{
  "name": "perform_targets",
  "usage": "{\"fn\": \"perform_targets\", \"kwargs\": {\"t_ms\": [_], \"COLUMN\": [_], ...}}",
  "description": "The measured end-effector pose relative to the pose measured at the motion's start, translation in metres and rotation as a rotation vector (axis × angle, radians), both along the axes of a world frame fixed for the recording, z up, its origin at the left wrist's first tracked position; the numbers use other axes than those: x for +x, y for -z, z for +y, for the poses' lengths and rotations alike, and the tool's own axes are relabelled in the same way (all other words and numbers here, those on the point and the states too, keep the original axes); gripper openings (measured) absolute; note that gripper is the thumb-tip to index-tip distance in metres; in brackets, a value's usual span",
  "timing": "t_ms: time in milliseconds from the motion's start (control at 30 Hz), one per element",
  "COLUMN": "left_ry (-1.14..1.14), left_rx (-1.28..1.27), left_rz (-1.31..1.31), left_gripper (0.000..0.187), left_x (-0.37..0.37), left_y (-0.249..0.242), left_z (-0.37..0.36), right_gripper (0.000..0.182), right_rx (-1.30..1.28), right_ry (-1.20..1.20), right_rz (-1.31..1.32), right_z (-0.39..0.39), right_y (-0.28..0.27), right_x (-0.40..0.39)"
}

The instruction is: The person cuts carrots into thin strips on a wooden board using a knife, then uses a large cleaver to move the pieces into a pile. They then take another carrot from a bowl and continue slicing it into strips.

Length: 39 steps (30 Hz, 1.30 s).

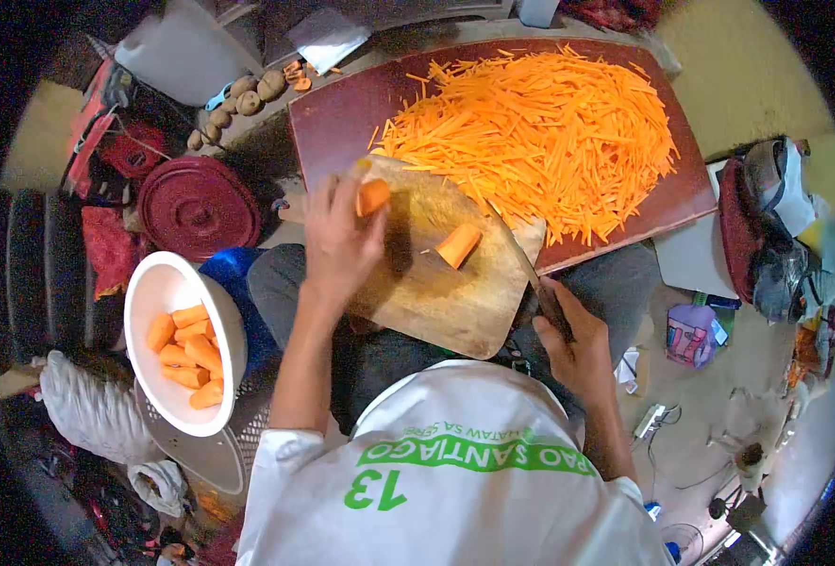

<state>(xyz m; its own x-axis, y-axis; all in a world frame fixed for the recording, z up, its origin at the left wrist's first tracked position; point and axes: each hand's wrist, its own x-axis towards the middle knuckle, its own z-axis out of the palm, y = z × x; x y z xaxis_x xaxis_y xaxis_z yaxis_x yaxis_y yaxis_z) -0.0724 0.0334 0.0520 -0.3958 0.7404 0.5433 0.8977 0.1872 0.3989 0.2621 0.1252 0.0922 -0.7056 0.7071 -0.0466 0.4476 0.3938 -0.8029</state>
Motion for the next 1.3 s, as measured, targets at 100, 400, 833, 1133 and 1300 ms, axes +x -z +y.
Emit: {"fn": "perform_targets", "kwargs": {"t_ms": [100, 400, 833, 1133, 1300], "left_ry": [0.029, 0.025, 0.269, 0.212, 0.232], "left_rx": [0.064, -0.082, -0.045, -0.272, -0.064], "left_rz": [0.035, -0.099, -0.311, -0.584, -0.477], "left_gripper": [0.054, 0.048, 0.047, 0.048, 0.049], "left_x": [-0.043, -0.112, 0.067, 0.102, 0.096], "left_y": [0.005, 0.078, 0.019, 0.007, 0.016], "left_z": [0.027, 0.067, 0.006, -0.009, -0.008], "right_gripper": [0.052, 0.051, 0.050, 0.050, 0.051], "right_rx": [-0.074, -0.166, -0.159, -0.344, -0.317], "right_ry": [0.038, 0.025, -0.012, -0.114, -0.112], "right_rz": [0.062, 0.049, 0.028, -0.023, 0.069], "right_z": [-0.005, -0.006, -0.007, 0.005, 0.004], "right_y": [0.006, 0.009, 0.005, 0.003, 0.013], "right_x": [0.004, 0.007, 0.001, -0.030, -0.037]}}
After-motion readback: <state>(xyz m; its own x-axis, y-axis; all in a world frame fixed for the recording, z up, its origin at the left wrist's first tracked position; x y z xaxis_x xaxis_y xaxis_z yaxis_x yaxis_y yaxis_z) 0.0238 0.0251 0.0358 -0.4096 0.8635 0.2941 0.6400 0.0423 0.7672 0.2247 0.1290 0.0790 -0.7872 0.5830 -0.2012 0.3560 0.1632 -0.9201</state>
